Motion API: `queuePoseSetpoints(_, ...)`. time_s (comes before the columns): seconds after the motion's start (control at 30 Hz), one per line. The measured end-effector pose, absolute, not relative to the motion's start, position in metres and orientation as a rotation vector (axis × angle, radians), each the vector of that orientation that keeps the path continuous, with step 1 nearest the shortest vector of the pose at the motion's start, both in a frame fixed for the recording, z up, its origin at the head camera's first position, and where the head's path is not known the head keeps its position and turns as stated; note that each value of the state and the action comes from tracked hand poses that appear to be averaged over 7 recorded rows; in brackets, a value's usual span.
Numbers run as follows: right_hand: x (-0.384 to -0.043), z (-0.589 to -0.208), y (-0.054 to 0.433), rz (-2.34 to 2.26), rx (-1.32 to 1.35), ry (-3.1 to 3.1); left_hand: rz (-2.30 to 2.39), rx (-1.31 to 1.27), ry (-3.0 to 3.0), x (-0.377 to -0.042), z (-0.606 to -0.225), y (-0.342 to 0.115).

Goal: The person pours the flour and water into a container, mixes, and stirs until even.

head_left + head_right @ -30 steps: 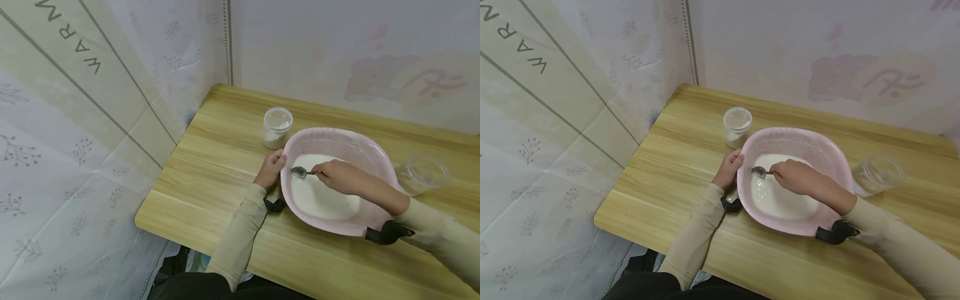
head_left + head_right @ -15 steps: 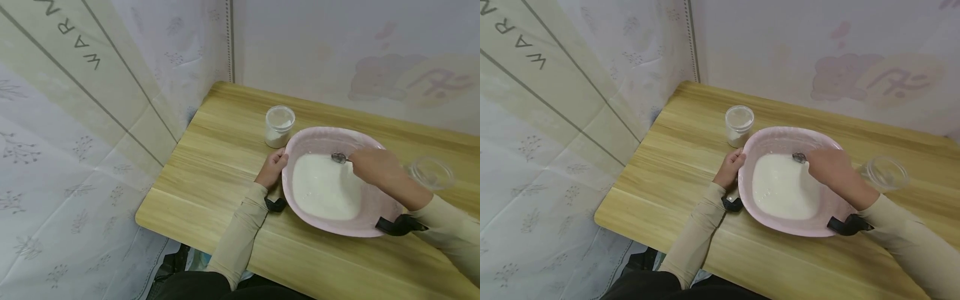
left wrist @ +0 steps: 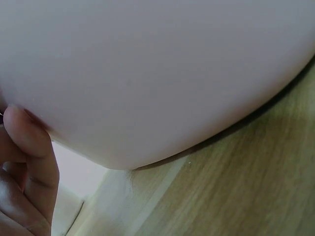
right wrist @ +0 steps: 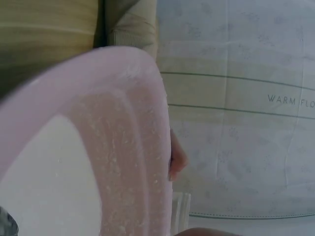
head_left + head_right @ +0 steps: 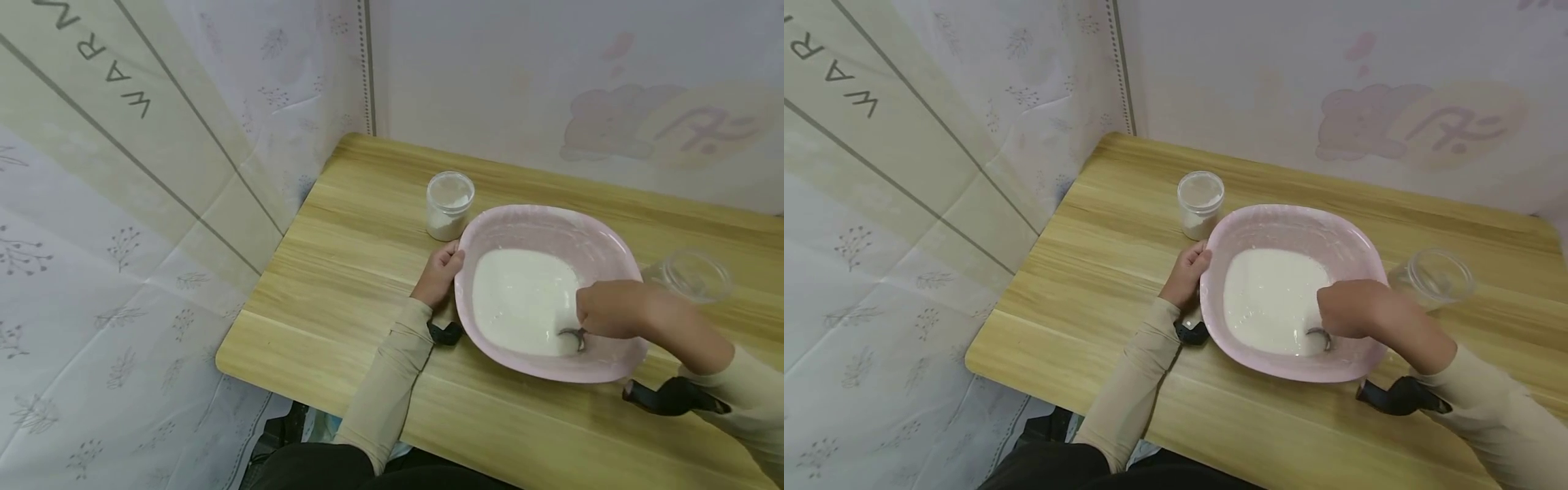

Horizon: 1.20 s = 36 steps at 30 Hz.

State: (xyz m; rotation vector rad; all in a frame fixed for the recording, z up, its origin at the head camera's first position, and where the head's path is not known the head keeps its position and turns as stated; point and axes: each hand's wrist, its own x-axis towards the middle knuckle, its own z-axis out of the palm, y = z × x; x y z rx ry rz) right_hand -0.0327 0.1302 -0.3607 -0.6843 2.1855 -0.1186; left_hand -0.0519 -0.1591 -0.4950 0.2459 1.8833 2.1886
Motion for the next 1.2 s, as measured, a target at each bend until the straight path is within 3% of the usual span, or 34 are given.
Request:
queuePoseSetpoints(0.47, -0.031, -0.383, 0.093, -0.573, -0.779, 2.133, 2.194, 0.262, 1.852, -0.053, -0.495, -0.154)
queuePoseSetpoints(0.9, -0.067, -0.382, 0.149, -0.687, -0.524, 2.433, 2.134, 0.265, 1.9, -0.052, -0.493, -0.156)
queuePoseSetpoints(1.2, -0.086, -0.391, 0.138, -0.66, -0.527, 2.532, 2.151, 0.314, 1.884, -0.054, -0.493, -0.161)
